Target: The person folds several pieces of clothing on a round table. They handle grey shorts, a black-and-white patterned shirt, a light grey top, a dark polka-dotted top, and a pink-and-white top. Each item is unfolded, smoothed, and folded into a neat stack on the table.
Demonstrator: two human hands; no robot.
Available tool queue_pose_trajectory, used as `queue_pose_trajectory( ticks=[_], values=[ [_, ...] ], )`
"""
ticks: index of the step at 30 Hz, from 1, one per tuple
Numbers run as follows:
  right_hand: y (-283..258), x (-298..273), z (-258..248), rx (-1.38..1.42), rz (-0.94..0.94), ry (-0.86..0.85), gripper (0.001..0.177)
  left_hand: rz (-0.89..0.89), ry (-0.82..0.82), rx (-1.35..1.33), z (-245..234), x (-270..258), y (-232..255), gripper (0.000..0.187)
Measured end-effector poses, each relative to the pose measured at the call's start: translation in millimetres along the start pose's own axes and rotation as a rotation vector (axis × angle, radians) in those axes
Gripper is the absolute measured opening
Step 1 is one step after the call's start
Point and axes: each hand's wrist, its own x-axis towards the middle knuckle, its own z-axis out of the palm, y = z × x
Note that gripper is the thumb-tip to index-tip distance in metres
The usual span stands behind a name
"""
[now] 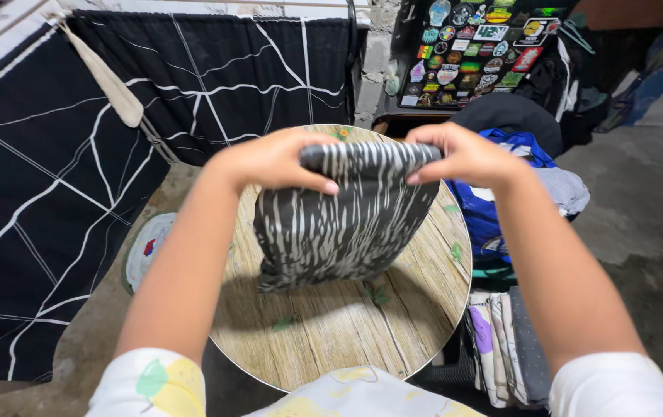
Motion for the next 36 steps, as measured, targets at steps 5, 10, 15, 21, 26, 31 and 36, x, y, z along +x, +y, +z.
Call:
queue_pose_trajectory(
  ticks=[5,10,15,21,26,31,36],
  values=[
    [-9.3,53.2,-29.1,-0.514,-0.072,0.129,0.036,-0.038,0.108,0.291,-26.1,49.0,-31.5,0.042],
    [-29.2,71.4,-32.8,-0.964,-0.385,0.744,0.035,0.277,0.694,0.671,-53.3,81.1,-43.4,0.043],
    [-36.4,58.8,-30.3,-1.066,-0.482,0.808,0.039,0.503,0.794,0.804,-62.7,80.8,-41.8,0.039],
    [38.9,24.6,34.3,-1.148,-0.338,0.57,0.049,0.325,0.478,0.692,29.6,38.2,-81.3,0.027],
    [114.5,-41.3,149.6,-0.825,-0.042,0.205,0.054,0.132,0.137,0.478,164.4,-32.1,-117.8,0.029],
    [156.1,-93.5,212.9,-0.544,-0.031,0.047,0.036,-0.039,-0.099,0.208,241.4,-93.9,-130.0,0.051],
    [164.2,-122.6,227.3,-0.211,0.371,-0.365,0.037,-0.086,-0.319,-0.008,256.6,-118.3,-134.7,0.051]
  ],
)
